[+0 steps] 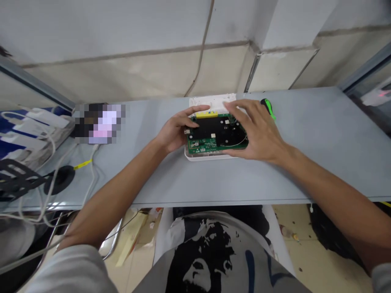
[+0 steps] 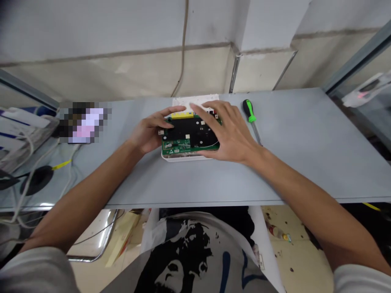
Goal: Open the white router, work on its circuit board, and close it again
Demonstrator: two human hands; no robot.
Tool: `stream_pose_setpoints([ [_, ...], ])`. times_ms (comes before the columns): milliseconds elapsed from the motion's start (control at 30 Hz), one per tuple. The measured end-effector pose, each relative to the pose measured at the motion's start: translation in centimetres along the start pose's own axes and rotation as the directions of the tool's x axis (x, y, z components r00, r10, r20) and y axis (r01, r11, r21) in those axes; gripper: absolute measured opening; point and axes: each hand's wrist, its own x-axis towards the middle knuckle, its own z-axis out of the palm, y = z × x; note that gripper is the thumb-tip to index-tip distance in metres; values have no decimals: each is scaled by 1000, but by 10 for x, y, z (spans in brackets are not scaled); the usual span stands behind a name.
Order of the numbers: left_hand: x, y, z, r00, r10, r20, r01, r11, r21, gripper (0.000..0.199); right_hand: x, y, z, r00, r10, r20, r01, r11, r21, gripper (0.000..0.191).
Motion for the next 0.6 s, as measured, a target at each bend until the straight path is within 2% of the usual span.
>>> stream_pose_setpoints([
  [133,3,0,-1,996,85,-10,-82,983,167,58,1,11,-4,993,64,100,-75,990,116,127],
  [300,6,2,-1,991,130,-10,-123,956,268,52,5,13,-3,987,42,153,-57,994,98,131],
  [467,5,1,2,987,156,-20,-144,946,292,49,3,13,7,990,37,135,-49,995,92,133],
  [600,3,-6,1,969,216,-121,-142,885,442,40,-3,16,12,997,38,69,-47,991,125,136],
])
